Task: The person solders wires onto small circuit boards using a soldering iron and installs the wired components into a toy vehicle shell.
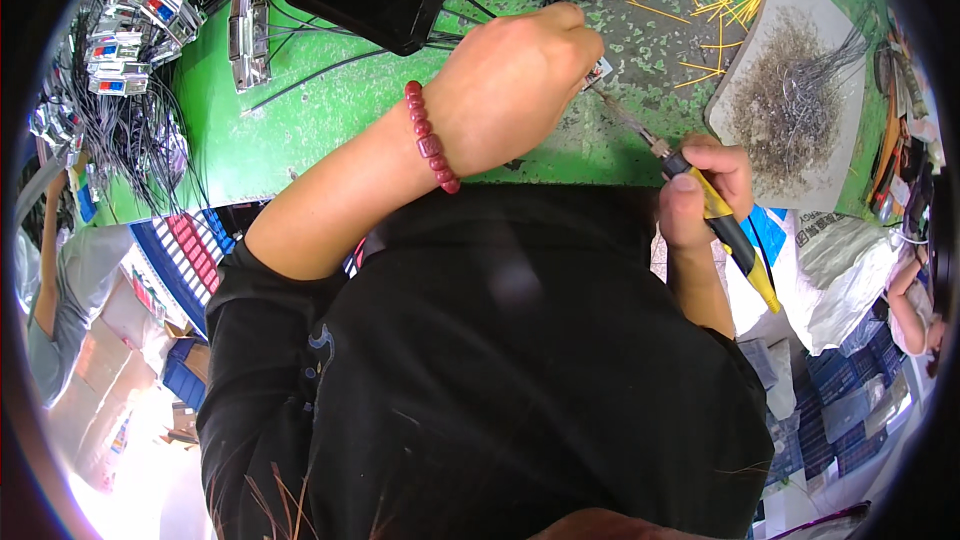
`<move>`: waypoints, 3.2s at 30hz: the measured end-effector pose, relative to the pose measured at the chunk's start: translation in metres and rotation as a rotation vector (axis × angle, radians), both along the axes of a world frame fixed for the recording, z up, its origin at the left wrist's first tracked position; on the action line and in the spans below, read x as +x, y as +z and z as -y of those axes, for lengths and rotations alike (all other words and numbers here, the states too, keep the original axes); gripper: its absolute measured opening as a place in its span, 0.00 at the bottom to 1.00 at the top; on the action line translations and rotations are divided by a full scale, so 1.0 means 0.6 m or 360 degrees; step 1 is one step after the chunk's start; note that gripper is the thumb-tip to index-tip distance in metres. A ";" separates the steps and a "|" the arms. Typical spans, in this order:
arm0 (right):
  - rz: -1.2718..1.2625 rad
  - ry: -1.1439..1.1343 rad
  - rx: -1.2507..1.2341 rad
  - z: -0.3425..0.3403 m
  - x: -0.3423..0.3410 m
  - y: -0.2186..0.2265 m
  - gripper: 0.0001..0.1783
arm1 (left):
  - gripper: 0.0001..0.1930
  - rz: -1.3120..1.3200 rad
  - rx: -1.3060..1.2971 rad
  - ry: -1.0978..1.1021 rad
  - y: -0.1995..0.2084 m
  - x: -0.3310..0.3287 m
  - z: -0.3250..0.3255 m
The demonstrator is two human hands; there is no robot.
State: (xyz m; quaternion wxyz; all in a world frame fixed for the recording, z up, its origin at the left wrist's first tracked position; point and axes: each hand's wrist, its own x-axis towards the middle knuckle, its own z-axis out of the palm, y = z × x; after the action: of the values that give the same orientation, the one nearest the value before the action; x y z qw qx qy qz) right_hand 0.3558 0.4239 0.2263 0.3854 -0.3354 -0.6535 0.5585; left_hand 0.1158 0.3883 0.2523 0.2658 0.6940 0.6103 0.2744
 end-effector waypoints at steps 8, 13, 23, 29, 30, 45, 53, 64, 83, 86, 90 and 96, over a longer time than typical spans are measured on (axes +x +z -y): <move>-0.0139 0.0000 0.0019 -0.002 -0.002 -0.002 0.15 | 0.04 -0.0001 0.0020 -0.0004 -0.003 0.000 0.000; -0.0095 0.0062 0.0030 -0.005 -0.001 0.003 0.15 | 0.04 -0.0003 0.0083 -0.0013 -0.005 0.000 0.002; -0.0027 0.0105 0.0136 -0.007 -0.002 -0.003 0.15 | 0.05 -0.0127 0.0131 -0.0016 -0.006 0.003 0.004; 0.0051 0.0141 0.0117 -0.007 -0.004 0.005 0.15 | 0.06 -0.0148 0.0144 -0.0009 -0.007 0.004 0.004; 0.0052 0.0142 0.0115 -0.007 -0.004 0.004 0.15 | 0.06 -0.0147 0.0143 -0.0008 -0.007 0.004 0.004; -0.0282 -0.0364 0.0032 0.000 -0.020 -0.012 0.19 | 0.05 -0.0152 0.0121 -0.0013 -0.003 0.004 0.007; -0.0001 0.0033 0.0131 -0.016 -0.018 0.003 0.11 | 0.04 -0.0277 0.0094 0.0067 -0.003 0.005 0.008; 0.0190 0.0414 0.1532 -0.086 -0.111 0.005 0.22 | 0.03 0.0370 0.0008 0.0155 0.026 -0.018 -0.001; -0.0540 0.0156 0.0395 -0.051 -0.169 0.180 0.26 | 0.18 -0.0263 0.0926 0.0470 0.143 -0.029 0.038; -0.0396 0.0036 0.0463 -0.085 -0.149 0.191 0.27 | 0.11 0.0267 0.0607 0.0462 0.161 -0.033 0.042; -0.0526 -0.0242 0.0439 -0.140 -0.100 0.179 0.28 | 0.10 0.0727 -0.0187 0.0250 0.229 -0.065 0.058; -0.0475 -0.0541 0.0641 -0.152 -0.069 0.161 0.27 | 0.08 -0.0558 0.0812 0.0205 0.238 -0.106 -0.039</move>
State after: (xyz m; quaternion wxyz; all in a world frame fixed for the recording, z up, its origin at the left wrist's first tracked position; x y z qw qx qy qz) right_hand 0.3144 0.5150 0.3227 0.6237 -0.2711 -0.6218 0.3883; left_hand 0.0523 0.4120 0.3952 -0.0440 0.7349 0.6010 0.3111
